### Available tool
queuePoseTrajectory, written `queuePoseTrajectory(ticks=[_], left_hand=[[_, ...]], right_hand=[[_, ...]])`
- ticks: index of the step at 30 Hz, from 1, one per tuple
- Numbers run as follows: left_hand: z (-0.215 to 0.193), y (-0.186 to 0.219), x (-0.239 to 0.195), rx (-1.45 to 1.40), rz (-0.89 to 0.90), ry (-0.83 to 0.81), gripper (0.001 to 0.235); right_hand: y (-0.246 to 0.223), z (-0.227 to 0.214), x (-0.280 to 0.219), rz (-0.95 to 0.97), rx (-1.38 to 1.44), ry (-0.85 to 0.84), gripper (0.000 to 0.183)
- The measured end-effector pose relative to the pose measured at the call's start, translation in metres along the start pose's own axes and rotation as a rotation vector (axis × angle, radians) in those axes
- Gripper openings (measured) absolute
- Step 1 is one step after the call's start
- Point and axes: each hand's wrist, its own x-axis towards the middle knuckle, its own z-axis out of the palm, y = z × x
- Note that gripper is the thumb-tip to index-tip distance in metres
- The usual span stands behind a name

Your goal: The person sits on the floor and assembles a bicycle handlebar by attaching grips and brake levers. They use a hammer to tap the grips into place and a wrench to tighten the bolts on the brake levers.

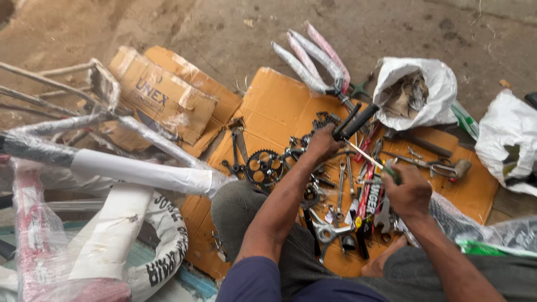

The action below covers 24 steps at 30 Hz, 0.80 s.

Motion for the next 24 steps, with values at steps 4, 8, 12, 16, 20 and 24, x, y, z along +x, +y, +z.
queuePoseTrajectory(ticks=[4, 8, 12, 16, 20, 24], left_hand=[[-0.004, 0.003, -0.002, 0.054, -0.017, -0.019, 0.040], [-0.007, 0.011, -0.005, 0.060, -0.032, -0.041, 0.039], [-0.009, 0.017, -0.010, 0.061, -0.069, -0.067, 0.036], [-0.010, 0.018, -0.007, 0.025, -0.102, -0.102, 0.032], [0.004, 0.006, 0.001, -0.015, -0.101, -0.049, 0.028], [0.005, 0.005, 0.006, -0.056, -0.149, -0.065, 0.031]], right_hand=[[0.002, -0.003, 0.014, 0.453, 0.465, -0.421, 0.042], [0.003, -0.006, 0.005, 0.362, 0.444, -0.173, 0.039], [0.007, -0.010, 0.008, -0.139, -0.119, -0.211, 0.028], [0.019, -0.014, 0.018, 0.743, 0.944, -0.444, 0.031], [-0.004, -0.021, 0.009, -0.190, -0.005, -0.193, 0.021], [-0.033, -0.034, 0.014, -0.439, -0.399, -0.434, 0.040]])
